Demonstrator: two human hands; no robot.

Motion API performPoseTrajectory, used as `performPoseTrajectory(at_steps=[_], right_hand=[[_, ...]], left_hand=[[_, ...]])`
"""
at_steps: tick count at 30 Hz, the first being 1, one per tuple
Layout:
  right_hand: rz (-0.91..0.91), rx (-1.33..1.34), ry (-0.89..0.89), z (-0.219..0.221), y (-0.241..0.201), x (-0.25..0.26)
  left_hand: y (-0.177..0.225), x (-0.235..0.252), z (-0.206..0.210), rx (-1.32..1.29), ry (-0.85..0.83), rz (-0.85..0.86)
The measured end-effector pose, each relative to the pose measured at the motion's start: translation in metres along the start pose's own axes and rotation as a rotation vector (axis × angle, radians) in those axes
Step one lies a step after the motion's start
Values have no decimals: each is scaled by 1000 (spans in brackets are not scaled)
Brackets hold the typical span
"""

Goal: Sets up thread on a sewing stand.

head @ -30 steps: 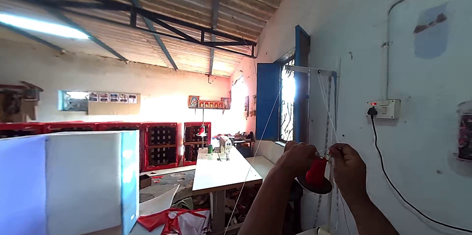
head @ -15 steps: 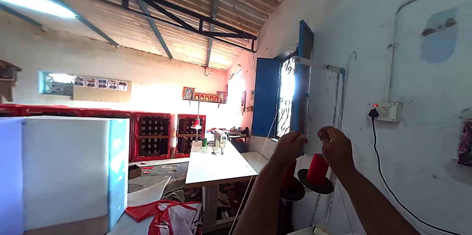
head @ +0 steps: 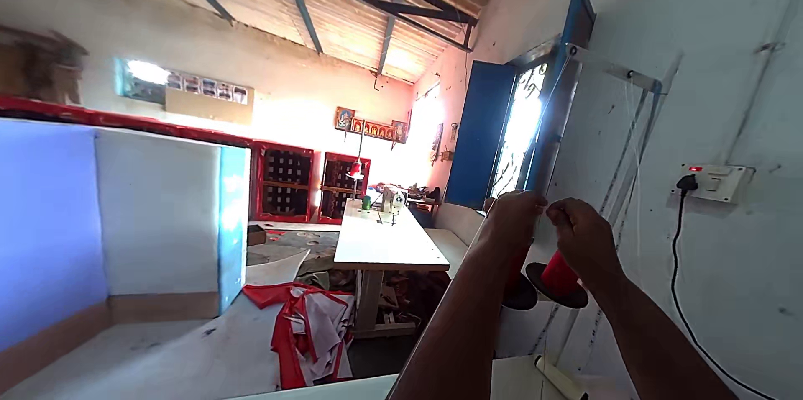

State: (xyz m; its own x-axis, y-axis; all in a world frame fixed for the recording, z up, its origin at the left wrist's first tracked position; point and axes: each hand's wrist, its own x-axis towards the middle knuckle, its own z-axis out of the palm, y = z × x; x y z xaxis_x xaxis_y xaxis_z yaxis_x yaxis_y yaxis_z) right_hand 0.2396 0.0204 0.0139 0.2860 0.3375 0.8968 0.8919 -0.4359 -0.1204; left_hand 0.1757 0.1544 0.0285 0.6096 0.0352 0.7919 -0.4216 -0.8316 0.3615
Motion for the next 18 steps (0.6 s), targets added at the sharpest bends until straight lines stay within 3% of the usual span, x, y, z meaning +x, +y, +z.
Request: performPoseTrajectory(at_steps=[5, 9, 15, 18], right_hand=[[-53, 39, 88, -8, 2, 2], [-116, 133, 118, -13, 7, 3], [108, 392, 216, -13, 18, 1], [33, 331, 127, -8, 26, -1]], left_hand=[[6, 2, 1, 7, 83, 123], [16, 7, -4, 80, -22, 48], [12, 9, -4, -113, -29, 16], [11, 10, -4, -95, -59, 28]])
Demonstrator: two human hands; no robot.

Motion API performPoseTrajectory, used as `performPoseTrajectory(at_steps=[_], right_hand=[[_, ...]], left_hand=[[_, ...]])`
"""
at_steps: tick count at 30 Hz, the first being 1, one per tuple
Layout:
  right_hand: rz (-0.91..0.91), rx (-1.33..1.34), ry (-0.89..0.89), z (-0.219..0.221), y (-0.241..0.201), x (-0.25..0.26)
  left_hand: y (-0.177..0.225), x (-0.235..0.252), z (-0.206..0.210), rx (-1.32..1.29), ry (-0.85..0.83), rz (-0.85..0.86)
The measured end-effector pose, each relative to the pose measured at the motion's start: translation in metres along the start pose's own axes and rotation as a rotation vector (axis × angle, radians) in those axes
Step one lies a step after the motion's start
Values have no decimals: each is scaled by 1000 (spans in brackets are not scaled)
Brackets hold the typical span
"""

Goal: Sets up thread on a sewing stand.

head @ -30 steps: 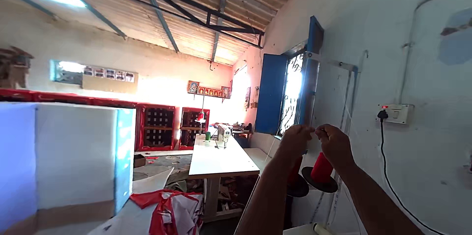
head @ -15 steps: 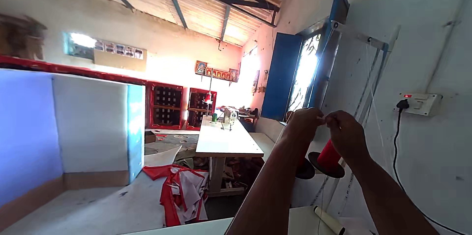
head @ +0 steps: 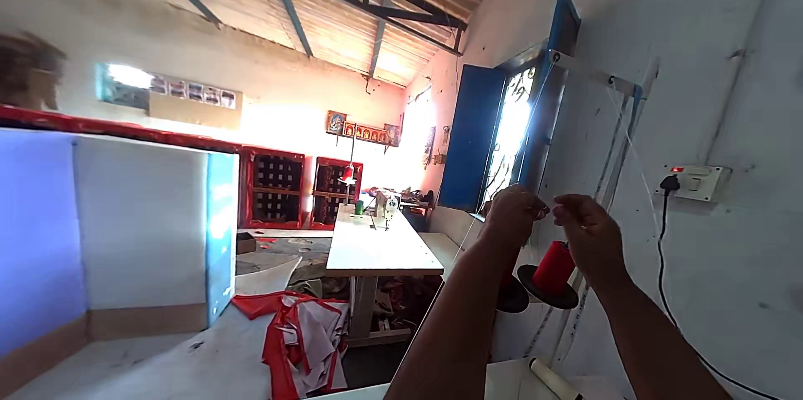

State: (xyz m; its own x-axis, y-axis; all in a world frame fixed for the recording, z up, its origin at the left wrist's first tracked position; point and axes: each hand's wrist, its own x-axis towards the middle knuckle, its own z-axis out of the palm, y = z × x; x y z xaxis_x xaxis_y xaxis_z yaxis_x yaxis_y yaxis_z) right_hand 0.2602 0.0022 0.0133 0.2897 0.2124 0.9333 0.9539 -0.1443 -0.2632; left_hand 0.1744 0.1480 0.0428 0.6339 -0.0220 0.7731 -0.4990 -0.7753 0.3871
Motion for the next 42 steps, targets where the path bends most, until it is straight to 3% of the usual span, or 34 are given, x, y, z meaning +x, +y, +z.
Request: performPoseTrajectory(at_steps=[4, 10, 13, 24, 31, 35, 38, 42], right_hand=[[-166, -70, -47, 2, 6, -2], [-441, -360, -76, -11, 4, 1], [-429, -392, -101, -10, 0, 3], [-493, -401, -188, -9, -2, 8], [-257, -263, -220, -9, -4, 4], [-213, -194, -204, -6, -1, 3], [-142, -116, -209, -7, -1, 3], [123, 97, -163, -11, -9, 2]], left_hand=[[-11, 0, 4, 25, 29, 128], [-10, 0, -3, 119, -73, 156], [-2, 4, -7, 250, -115, 166], [0, 1, -14, 244, -163, 131], [-16, 0, -8, 112, -9, 265], [-14, -1, -8, 43, 83, 245], [-10, -2, -9, 15, 56, 168], [-4, 0, -12, 112, -38, 97]])
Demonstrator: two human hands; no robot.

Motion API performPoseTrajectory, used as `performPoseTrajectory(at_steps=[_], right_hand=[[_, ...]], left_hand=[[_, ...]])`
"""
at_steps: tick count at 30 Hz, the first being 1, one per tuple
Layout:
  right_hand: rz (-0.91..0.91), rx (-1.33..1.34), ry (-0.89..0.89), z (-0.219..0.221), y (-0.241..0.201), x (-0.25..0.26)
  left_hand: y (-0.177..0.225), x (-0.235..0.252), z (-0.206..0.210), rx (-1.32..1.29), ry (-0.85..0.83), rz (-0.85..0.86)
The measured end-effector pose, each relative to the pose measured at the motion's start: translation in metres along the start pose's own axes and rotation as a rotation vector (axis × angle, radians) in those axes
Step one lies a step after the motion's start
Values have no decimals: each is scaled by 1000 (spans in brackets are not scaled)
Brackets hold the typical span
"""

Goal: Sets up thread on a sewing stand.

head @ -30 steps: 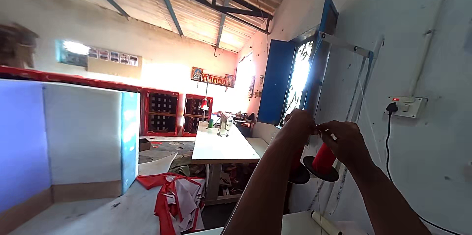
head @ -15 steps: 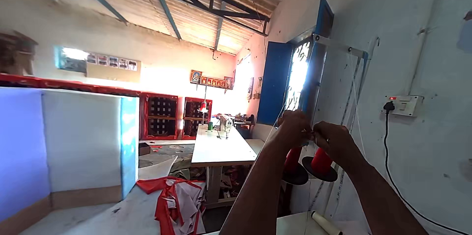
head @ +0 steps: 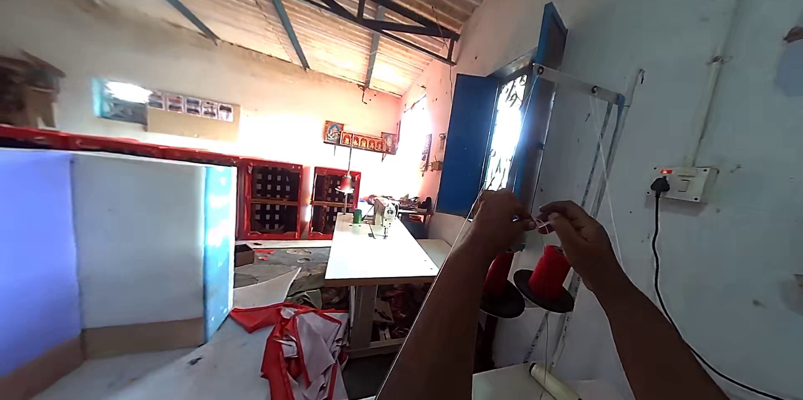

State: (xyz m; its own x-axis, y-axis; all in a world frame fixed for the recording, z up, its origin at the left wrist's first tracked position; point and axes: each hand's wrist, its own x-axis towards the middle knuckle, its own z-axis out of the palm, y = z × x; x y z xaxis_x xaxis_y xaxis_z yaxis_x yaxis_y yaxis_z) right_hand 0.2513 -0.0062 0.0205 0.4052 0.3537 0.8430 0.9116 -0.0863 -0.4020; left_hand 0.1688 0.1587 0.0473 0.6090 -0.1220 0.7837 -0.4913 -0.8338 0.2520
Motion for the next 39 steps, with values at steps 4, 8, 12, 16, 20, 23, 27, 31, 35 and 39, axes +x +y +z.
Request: performPoseTrajectory(at_steps=[4, 8, 12, 16, 20, 23, 27, 31, 35, 39], right_hand=[[-32, 47, -46, -2, -1, 1], [-273, -232, -54, 0, -1, 1], [-442, -389, 32, -1, 6, 3], [-422, -407, 90, -2, 7, 3], [-324, -367, 113, 5, 7, 1], [-231, -280, 97, 13, 7, 0], [3, -95, 57, 22, -3, -1], [182, 64, 21, 22, -10, 0], [287, 189, -7, 23, -18, 0], [193, 51, 42, 26, -10, 0]], left_hand=[[2, -1, 1, 26, -30, -45], [5, -1, -2, 55, -61, -73], [7, 2, -3, 62, -150, -108], [9, 3, -2, 36, -153, -111], [2, 1, 2, -11, -57, -11], [-1, 1, 4, 16, -22, -10], [-4, -1, 5, 52, 40, -31], [-4, 0, 5, 84, 54, -36], [-11, -1, 10, 71, 117, 15], [-9, -1, 7, 70, 52, -2]])
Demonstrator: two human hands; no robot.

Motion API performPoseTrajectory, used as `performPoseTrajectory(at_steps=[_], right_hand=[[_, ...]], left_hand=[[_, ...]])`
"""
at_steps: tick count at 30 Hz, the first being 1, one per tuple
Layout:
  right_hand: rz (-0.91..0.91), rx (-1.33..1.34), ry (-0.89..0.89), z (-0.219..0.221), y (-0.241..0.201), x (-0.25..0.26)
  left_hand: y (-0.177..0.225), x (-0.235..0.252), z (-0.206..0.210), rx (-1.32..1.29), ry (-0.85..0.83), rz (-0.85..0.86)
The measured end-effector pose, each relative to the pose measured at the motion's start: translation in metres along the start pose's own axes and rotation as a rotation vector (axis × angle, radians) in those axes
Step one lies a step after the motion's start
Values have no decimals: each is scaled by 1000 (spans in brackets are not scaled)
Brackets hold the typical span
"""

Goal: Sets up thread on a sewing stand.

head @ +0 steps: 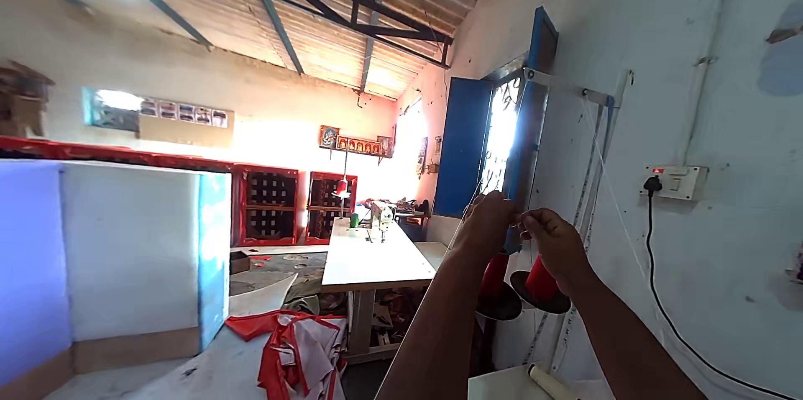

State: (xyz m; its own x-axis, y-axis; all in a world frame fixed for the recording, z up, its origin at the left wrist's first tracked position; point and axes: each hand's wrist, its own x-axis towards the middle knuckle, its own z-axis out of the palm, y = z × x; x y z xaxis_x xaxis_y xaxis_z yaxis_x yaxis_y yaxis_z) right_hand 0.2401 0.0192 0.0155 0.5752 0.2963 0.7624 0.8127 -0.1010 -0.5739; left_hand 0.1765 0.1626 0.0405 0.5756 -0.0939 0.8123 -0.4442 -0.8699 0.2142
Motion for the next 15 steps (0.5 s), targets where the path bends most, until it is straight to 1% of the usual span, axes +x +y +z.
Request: performPoseTrajectory(at_steps=[2, 4, 6, 8, 10, 13, 15], right_hand=[[-49, -30, 61, 2, 3, 1], [-37, -12, 114, 3, 1, 1], [13, 39, 121, 4, -1, 1], [90, 107, 91, 4, -4, 0], [210, 202, 55, 4, -11, -1], [416, 383, -2, 3, -21, -1], [492, 473, -15, 4, -24, -2]], left_hand=[[7, 2, -4, 48, -118, -65], [12, 2, -5, 61, -179, -95], [12, 2, -4, 81, -175, -93], [11, 2, -1, 117, -165, -96], [10, 1, 1, 140, -138, -90], [5, -3, 4, 113, -37, -24], [3, -2, 5, 88, -30, -9]])
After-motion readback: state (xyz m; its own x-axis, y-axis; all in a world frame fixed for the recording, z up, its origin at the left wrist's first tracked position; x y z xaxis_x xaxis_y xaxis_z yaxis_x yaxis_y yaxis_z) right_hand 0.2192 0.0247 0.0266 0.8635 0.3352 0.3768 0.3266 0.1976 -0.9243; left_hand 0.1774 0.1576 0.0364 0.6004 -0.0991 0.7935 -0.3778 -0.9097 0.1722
